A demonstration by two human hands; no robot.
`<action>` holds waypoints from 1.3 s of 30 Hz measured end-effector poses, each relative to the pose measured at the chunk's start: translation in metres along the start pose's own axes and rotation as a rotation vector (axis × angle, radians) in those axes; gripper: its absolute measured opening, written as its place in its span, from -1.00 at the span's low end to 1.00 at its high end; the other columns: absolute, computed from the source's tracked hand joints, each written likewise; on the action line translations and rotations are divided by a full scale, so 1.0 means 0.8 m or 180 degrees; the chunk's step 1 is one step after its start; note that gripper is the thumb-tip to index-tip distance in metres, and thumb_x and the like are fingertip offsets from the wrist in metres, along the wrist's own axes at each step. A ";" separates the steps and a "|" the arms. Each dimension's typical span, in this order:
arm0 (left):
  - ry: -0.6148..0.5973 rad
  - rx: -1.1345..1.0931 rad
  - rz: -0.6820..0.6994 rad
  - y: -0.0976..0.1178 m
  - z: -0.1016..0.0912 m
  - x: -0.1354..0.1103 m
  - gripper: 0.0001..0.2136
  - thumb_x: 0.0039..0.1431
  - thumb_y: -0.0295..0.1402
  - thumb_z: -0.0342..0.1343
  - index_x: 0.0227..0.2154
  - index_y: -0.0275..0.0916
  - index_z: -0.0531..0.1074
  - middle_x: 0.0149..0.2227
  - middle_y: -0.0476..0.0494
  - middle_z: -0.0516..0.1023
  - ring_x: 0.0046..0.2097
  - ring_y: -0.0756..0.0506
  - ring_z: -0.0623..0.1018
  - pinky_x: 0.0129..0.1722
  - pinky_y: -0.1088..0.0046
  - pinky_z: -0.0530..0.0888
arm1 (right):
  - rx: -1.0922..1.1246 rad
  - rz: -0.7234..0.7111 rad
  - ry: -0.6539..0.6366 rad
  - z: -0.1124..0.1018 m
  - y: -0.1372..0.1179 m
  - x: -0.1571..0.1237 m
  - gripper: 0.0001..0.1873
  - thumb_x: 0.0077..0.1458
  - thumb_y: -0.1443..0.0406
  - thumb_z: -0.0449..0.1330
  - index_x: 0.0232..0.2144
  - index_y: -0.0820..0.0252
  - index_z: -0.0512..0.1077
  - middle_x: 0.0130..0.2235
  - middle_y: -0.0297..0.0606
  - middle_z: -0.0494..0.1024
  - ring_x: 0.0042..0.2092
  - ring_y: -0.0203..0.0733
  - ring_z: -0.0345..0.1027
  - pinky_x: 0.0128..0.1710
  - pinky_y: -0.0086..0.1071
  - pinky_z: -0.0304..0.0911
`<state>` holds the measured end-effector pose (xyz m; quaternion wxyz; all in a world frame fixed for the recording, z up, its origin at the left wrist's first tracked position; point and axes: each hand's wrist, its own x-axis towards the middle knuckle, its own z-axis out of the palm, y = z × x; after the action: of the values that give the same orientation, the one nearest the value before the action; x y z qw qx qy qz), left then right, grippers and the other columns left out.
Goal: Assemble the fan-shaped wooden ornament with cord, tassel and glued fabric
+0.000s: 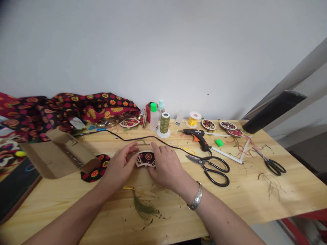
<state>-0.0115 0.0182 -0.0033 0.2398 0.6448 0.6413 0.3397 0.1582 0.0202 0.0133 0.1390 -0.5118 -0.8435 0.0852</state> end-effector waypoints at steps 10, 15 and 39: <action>-0.0033 -0.0627 -0.0133 -0.007 0.001 0.000 -0.60 0.11 -0.28 0.02 0.03 -0.22 0.28 -0.10 -0.20 0.49 -0.14 -0.15 0.49 -0.15 0.28 0.41 | 0.0335 -0.0016 0.0225 0.001 0.008 -0.004 -0.30 -0.04 0.26 0.13 0.15 0.43 0.09 0.02 0.07 0.36 0.02 0.04 0.24 0.02 -0.11 0.20; -0.0071 -0.1669 -0.0482 0.001 -0.002 0.002 -0.49 0.03 -0.19 0.11 0.03 -0.31 0.26 0.01 -0.28 0.44 -0.03 -0.16 0.46 -0.08 0.33 0.40 | 0.0434 -0.0117 0.0448 -0.008 0.006 -0.005 -0.30 -0.03 0.28 0.14 0.15 0.40 0.07 0.00 0.08 0.37 0.02 0.03 0.25 -0.03 -0.11 0.25; -0.0742 -0.2186 -0.0263 0.026 -0.014 -0.008 -0.78 0.07 -0.33 0.12 -0.21 -0.22 0.50 -0.21 -0.07 0.61 -0.17 -0.08 0.55 -0.13 0.46 0.45 | 0.3708 0.0889 0.0327 -0.016 0.017 0.006 -0.88 -0.05 0.29 0.22 -0.44 0.24 0.50 -0.48 -0.33 0.53 -0.44 -0.34 0.36 -0.39 -0.44 0.30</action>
<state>-0.0060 0.0089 0.0184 0.5274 0.5346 0.4837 0.4496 0.1715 0.0304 0.0221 0.4246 -0.4608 -0.5750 0.5260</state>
